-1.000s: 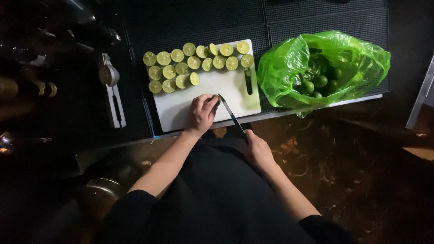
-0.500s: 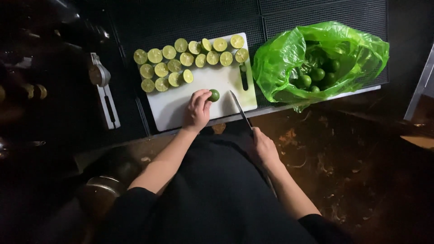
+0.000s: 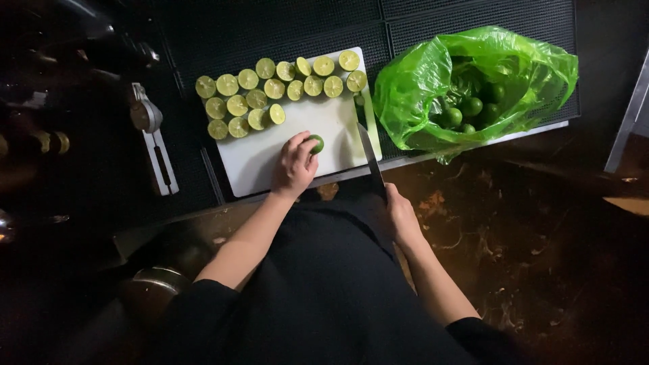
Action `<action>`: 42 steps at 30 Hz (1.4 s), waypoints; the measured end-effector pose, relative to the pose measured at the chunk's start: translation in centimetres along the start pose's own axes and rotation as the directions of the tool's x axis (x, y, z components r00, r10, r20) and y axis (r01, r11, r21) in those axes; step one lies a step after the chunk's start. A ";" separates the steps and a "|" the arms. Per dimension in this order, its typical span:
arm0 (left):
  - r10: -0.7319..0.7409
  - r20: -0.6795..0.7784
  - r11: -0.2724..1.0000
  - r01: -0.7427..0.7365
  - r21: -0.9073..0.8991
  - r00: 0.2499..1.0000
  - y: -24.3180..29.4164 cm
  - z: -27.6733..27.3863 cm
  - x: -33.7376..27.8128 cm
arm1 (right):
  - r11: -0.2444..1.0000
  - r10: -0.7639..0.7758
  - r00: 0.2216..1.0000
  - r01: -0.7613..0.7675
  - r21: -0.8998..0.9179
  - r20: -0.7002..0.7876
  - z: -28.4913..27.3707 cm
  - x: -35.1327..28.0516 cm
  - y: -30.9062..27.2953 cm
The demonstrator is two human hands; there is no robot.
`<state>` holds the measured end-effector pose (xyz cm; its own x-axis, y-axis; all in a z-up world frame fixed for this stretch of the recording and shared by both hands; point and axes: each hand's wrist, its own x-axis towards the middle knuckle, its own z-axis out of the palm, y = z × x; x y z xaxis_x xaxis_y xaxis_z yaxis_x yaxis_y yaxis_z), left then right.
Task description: A person is cutting small green limes in half on a white cutting board at a bar counter.
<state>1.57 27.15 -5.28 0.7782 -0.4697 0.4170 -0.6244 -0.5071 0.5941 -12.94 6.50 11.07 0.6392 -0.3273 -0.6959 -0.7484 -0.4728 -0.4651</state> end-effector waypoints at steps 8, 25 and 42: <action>-0.335 0.100 0.702 0.319 -0.637 0.937 -0.8 -2.8 -0.1 | 0.996 0.084 0.996 -0.084 -0.036 0.021 0.6 -0.3 -0.6; 0.098 -0.120 0.994 -0.092 0.056 0.988 -1.8 -0.1 0.0 | 0.914 -0.312 0.950 0.307 -0.266 0.024 4.4 0.8 2.0; 0.083 -0.179 0.996 -0.076 0.045 0.980 -5.5 5.6 -4.2 | 0.868 -0.150 0.973 0.214 -0.449 0.173 6.7 4.9 -4.7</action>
<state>1.34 27.83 -14.14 0.7231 -0.3732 0.5812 -0.6842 -0.5019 0.5291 -7.46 12.58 6.18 0.7040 -0.1058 -0.7023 -0.4335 -0.8473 -0.3069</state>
